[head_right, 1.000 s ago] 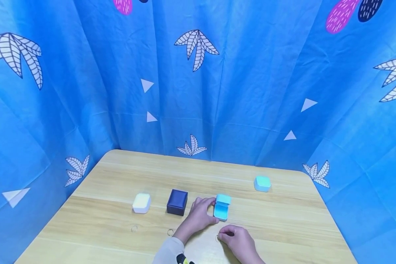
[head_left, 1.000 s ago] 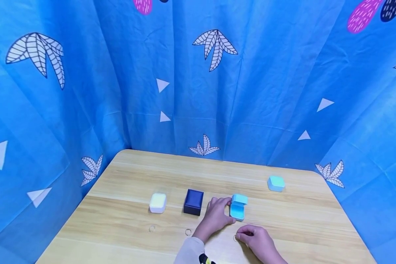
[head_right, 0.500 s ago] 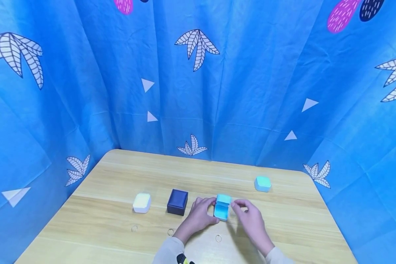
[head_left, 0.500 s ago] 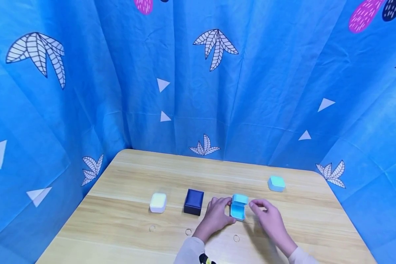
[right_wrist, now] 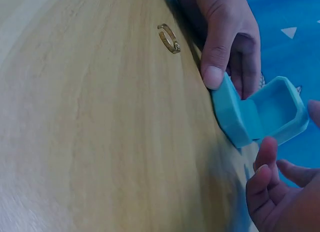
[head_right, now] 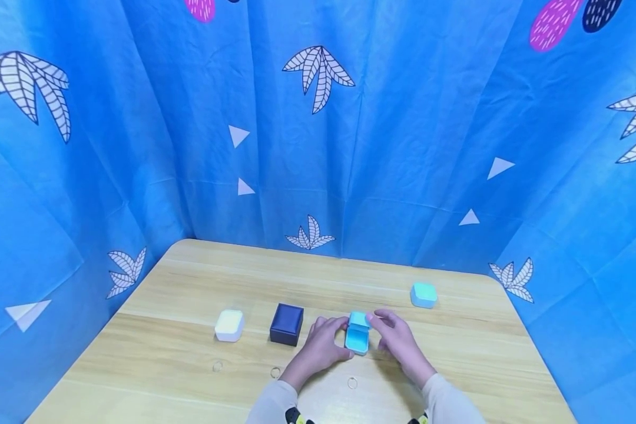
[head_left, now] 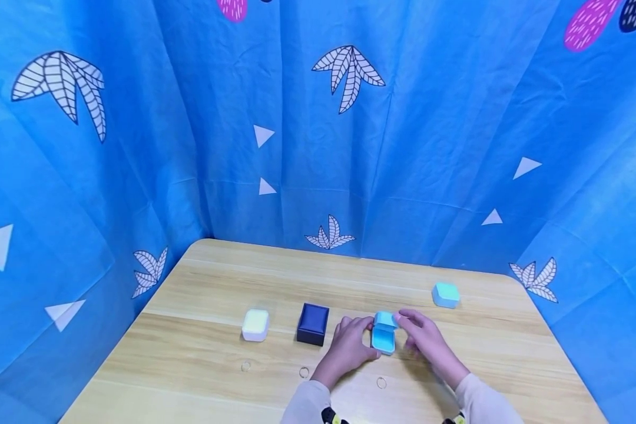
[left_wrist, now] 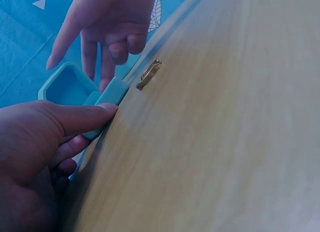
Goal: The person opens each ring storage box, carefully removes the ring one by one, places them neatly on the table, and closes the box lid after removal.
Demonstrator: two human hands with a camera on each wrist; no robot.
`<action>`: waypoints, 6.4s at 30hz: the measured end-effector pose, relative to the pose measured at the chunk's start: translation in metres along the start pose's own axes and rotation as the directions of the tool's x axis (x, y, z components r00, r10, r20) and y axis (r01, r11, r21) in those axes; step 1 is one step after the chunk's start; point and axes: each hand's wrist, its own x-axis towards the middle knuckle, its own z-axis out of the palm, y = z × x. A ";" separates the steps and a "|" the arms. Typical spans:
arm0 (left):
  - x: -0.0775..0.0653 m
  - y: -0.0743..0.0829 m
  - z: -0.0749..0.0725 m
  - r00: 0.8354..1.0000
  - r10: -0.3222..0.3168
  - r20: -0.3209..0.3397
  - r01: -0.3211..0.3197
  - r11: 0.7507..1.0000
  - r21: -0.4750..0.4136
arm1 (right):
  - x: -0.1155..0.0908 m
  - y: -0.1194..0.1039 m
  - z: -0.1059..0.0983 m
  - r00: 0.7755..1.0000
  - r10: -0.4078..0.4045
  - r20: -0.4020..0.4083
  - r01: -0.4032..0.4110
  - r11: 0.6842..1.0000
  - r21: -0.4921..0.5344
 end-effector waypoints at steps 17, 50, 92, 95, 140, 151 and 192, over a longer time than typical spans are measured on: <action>0.000 0.000 -0.001 1.000 0.025 -0.015 -0.025 1.000 0.003 | 0.003 0.008 0.003 0.998 0.019 0.066 -0.024 0.996 0.080; 0.001 0.000 0.000 1.000 0.005 -0.002 -0.005 1.000 -0.002 | -0.002 0.020 0.007 0.995 -0.042 0.088 0.033 0.994 0.101; -0.001 0.001 -0.001 0.999 0.039 -0.001 -0.039 0.998 0.055 | -0.008 0.030 0.009 0.981 -0.131 0.144 0.131 0.991 0.007; -0.001 0.002 0.000 0.999 0.037 -0.008 -0.037 0.997 0.061 | -0.009 0.029 0.009 0.980 -0.135 0.144 0.137 0.990 -0.010; 0.019 0.053 -0.019 0.981 0.051 0.186 -0.064 0.996 0.066 | -0.006 0.033 -0.039 0.893 -0.444 0.076 0.446 0.845 -0.295; 0.047 0.089 -0.010 0.976 0.100 0.192 -0.134 0.976 0.172 | 0.007 0.036 -0.076 0.890 -0.456 0.016 0.424 0.812 -0.402; 0.135 0.128 0.064 0.990 0.008 0.140 -0.040 0.972 0.231 | 0.073 0.052 -0.158 0.965 -0.261 -0.014 0.242 0.912 -0.332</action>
